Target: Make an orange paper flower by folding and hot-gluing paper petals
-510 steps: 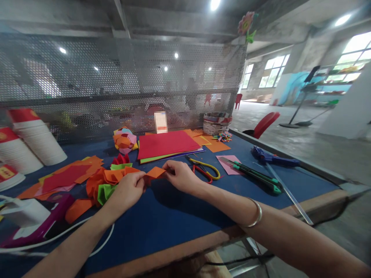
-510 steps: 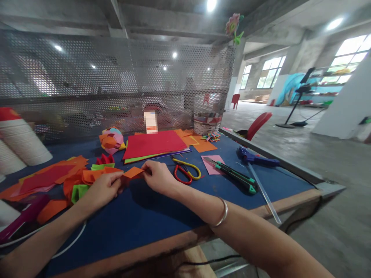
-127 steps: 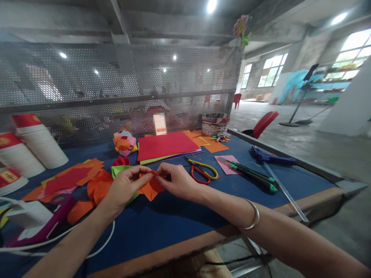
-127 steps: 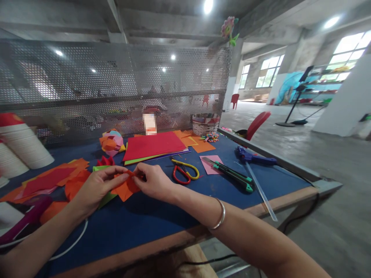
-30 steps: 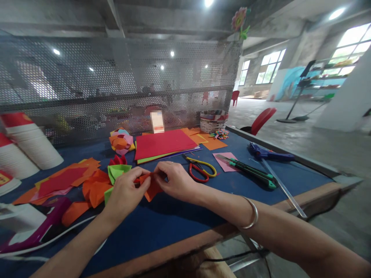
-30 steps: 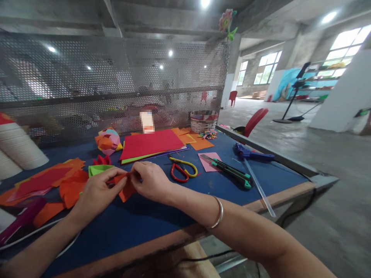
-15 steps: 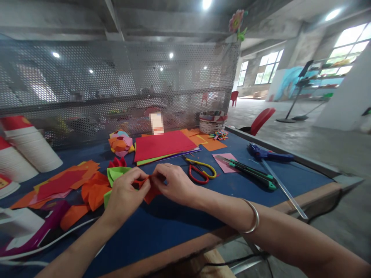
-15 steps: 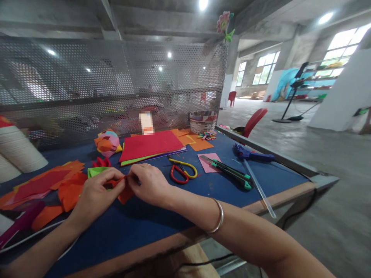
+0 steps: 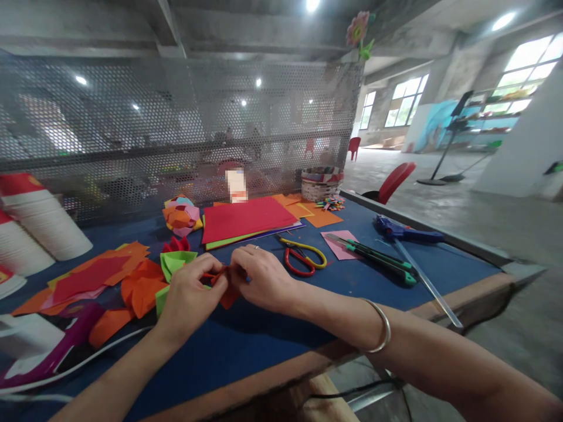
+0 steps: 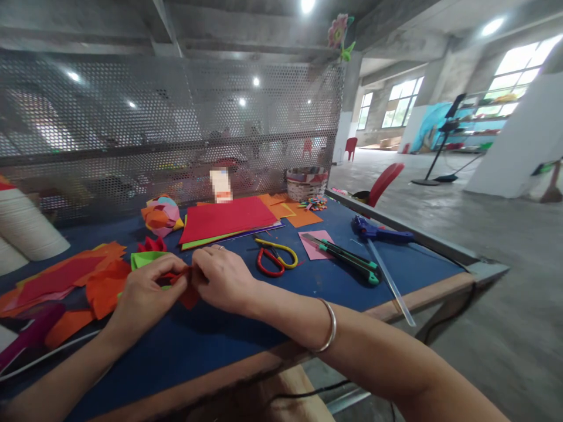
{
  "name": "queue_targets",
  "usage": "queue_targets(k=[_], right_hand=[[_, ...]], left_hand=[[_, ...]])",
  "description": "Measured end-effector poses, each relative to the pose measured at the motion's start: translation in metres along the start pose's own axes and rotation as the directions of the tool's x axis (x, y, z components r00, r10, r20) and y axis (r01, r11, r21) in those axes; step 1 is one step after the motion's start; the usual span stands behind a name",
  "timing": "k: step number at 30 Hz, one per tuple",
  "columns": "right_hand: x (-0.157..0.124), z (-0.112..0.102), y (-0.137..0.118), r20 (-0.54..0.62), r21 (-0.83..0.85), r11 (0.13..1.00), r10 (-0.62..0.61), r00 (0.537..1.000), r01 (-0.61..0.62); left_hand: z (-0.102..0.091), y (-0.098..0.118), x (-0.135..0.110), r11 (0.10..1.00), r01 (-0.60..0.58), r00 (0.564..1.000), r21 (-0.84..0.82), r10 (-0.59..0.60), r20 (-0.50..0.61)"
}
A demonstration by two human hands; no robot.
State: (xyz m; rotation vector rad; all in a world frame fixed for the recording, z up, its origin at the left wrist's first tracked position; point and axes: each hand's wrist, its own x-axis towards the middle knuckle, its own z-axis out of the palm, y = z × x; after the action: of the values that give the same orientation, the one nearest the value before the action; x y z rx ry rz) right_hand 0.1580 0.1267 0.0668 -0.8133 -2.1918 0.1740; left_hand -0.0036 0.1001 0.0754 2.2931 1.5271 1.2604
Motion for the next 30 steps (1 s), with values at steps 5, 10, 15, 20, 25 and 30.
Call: queue_targets(k=[5, 10, 15, 20, 25, 30], right_hand=[[-0.001, 0.002, 0.000, -0.025, 0.227, 0.964, 0.144, 0.989, -0.135], [0.000, 0.007, 0.000, 0.065, 0.306, 0.898, 0.313, 0.948, -0.317], [0.005, 0.008, 0.006, 0.025, 0.388, 0.835, 0.413, 0.910, -0.390], [0.004, 0.007, 0.012, -0.041, 0.361, 0.873, 0.365, 0.930, -0.326], [0.002, 0.003, 0.010, -0.003, 0.262, 0.937, 0.239, 0.971, -0.230], [0.001, 0.002, 0.008, 0.062, 0.237, 0.956, 0.166, 0.984, -0.176]], left_hand=[[-0.003, -0.006, 0.006, 0.976, 0.184, 0.983, -0.117, -0.184, 0.019], [-0.006, -0.012, 0.010, 0.913, 0.282, 0.946, -0.296, -0.316, -0.075], [-0.004, -0.009, 0.009, 0.759, 0.442, 0.875, -0.479, -0.483, 0.041], [0.001, -0.010, 0.007, 0.814, 0.421, 0.906, -0.401, -0.399, 0.141], [0.004, -0.015, 0.006, 0.917, 0.230, 0.973, -0.325, -0.212, 0.088], [0.000, -0.012, 0.004, 0.965, 0.174, 0.984, -0.198, -0.161, 0.083]])
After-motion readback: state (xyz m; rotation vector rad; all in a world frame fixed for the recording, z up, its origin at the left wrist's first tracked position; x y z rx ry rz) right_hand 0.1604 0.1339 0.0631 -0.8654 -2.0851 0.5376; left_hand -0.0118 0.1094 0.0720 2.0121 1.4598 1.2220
